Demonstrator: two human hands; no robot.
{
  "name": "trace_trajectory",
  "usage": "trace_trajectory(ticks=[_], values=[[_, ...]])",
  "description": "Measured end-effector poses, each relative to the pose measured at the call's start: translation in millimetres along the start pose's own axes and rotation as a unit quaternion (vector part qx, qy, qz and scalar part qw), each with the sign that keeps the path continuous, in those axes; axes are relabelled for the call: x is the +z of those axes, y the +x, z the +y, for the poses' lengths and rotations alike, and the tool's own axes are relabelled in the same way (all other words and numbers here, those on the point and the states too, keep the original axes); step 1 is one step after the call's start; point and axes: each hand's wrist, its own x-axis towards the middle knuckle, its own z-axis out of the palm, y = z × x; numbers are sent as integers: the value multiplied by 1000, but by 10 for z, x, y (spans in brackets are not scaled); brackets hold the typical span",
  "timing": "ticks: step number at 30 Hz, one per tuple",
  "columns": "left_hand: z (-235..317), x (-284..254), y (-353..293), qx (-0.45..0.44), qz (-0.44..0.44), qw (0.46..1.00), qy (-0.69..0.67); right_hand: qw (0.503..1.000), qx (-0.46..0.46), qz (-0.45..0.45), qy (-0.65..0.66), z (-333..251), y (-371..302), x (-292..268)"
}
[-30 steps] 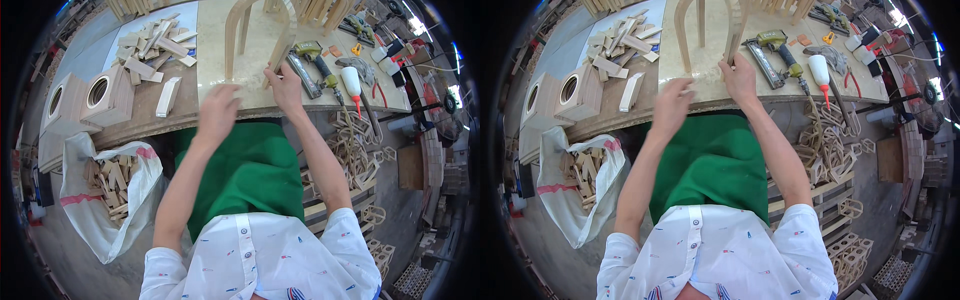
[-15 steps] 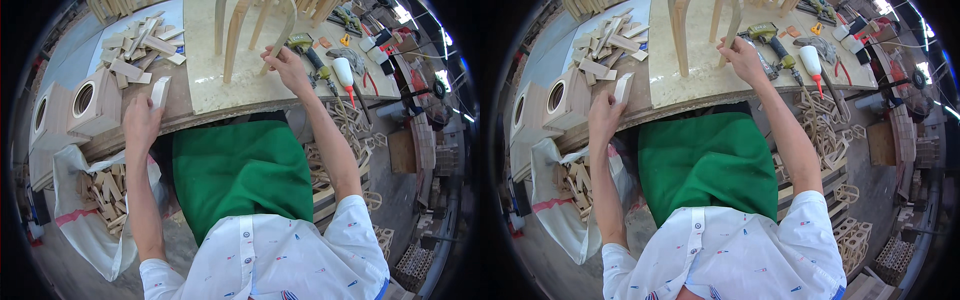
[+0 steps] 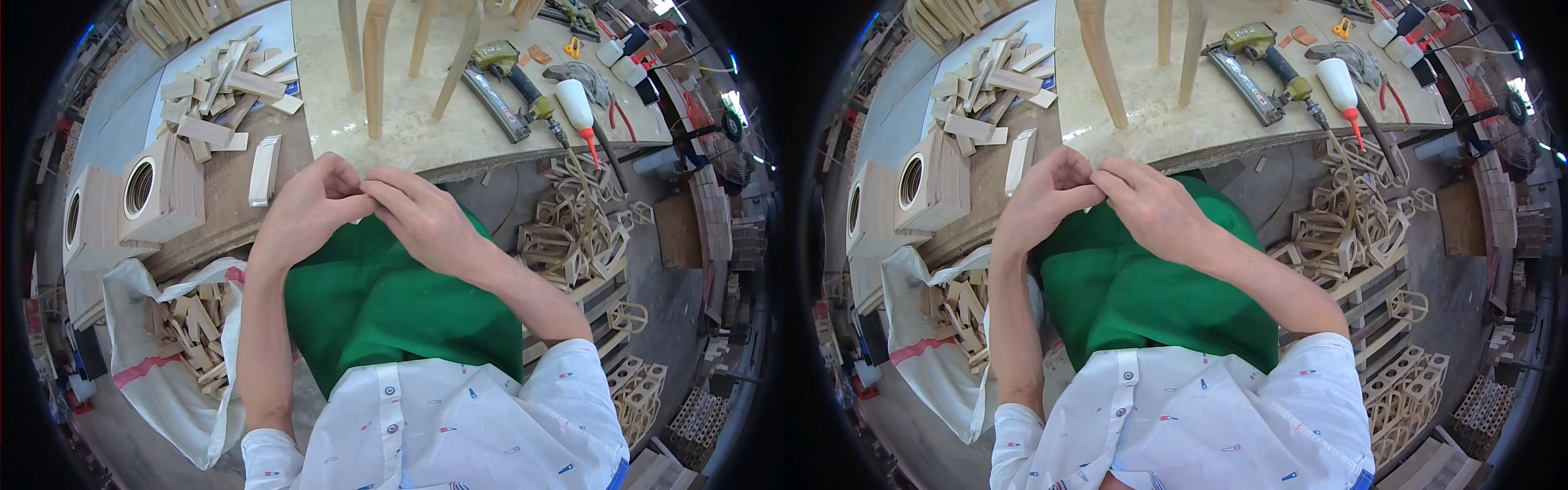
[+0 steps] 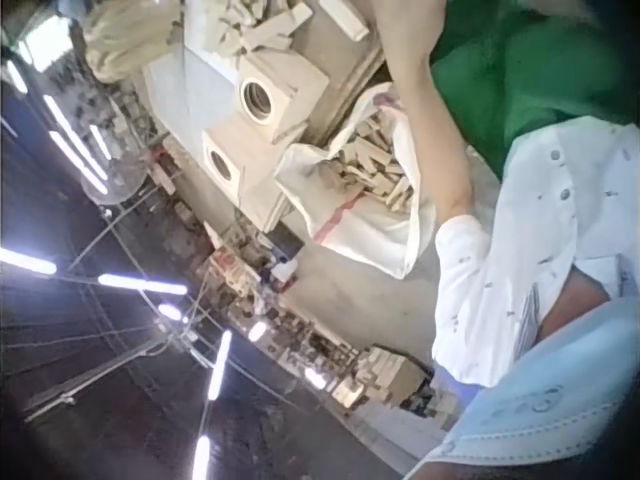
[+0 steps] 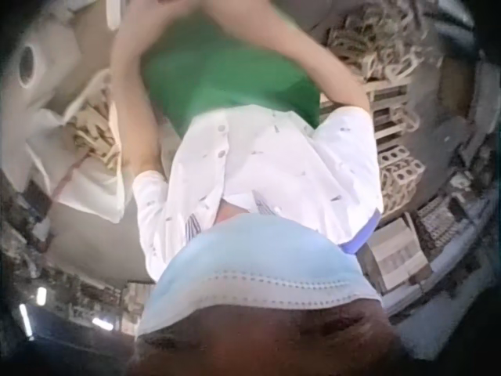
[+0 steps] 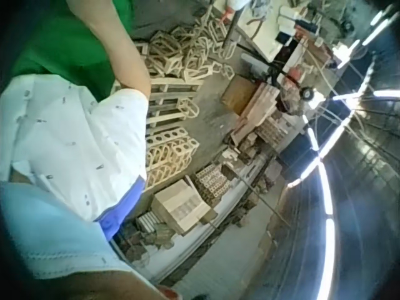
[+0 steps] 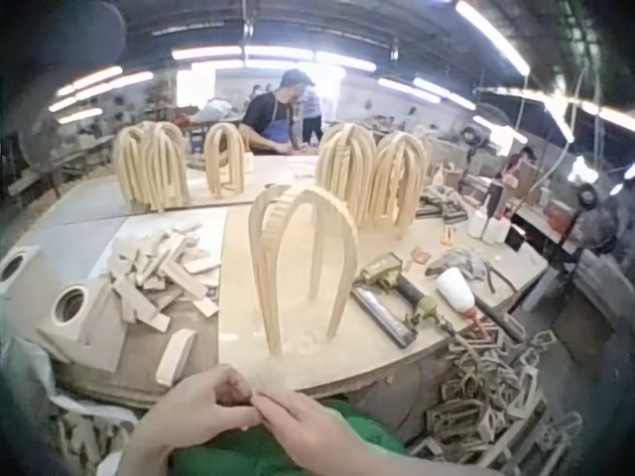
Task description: The person assembles wooden furniture components by applying glue to joints and securing them with a pneumatic nail gun. They handle small wooden blocks, curved wooden pieces, and a wooden frame, repeatedly gluing and nailing parts together on a workbench.
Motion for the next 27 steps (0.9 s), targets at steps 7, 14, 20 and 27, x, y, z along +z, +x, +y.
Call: trace_trajectory(ticks=[7, 14, 20, 27], values=[[-165, 70, 461, 75, 52, 994, -58, 998, 26, -37, -50, 651, 25, -351], [-327, -61, 1032, 47, 4, 997, 60, 992, 87, -32, -88, 1094, 220, -342], [-350, 274, 1075, 59, 28, 997, 38, 991, 79, -20, -105, 1238, 117, -328], [-408, 359, 1049, 87, 11, 996, -26, 991, 59, -6, -123, 1297, 43, -199]])
